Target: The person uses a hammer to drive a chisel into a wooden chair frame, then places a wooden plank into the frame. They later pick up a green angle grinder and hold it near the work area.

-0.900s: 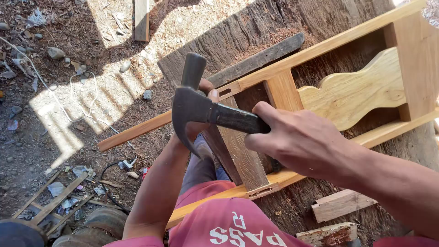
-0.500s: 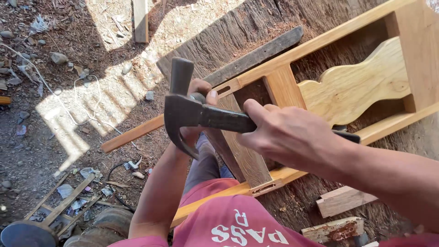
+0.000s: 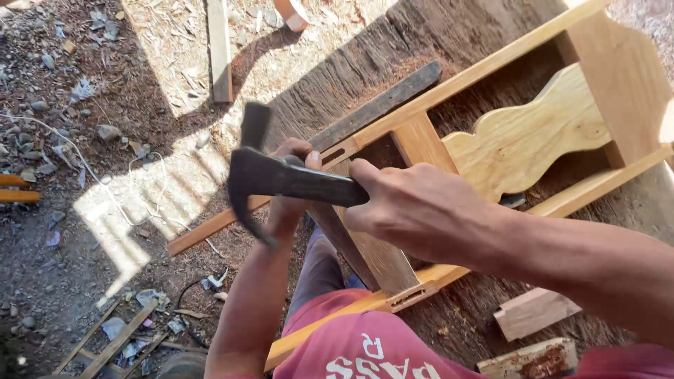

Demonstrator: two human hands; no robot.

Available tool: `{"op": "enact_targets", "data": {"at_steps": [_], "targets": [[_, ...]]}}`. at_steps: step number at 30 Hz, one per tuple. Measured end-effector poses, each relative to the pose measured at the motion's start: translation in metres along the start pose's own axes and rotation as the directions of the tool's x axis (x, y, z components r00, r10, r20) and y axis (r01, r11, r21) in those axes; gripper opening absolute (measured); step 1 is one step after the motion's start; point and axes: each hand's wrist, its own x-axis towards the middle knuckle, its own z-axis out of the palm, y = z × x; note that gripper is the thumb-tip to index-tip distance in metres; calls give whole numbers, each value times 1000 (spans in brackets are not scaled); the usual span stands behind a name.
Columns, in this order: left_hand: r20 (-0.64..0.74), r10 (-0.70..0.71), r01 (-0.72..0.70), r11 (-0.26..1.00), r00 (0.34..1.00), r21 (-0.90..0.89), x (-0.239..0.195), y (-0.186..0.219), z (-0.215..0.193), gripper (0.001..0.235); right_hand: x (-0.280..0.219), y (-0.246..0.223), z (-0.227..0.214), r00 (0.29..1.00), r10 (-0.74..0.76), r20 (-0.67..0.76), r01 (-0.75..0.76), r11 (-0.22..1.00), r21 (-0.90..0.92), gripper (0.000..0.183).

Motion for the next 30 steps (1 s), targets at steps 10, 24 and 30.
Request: {"op": "enact_targets", "data": {"at_steps": [10, 24, 30], "targets": [[46, 54, -51, 997, 997, -49, 3, -6, 1, 16, 17, -1, 7, 990, 123, 71, -132, 983, 129, 28], [75, -58, 68, 987, 996, -143, -7, -16, 6, 14, 19, 5, 13, 998, 38, 41, -39, 999, 31, 9], [124, -73, 88, 989, 990, -120, -5, -25, -3, 12, -7, -9, -27, 917, 327, -230, -185, 857, 481, 28]]}}
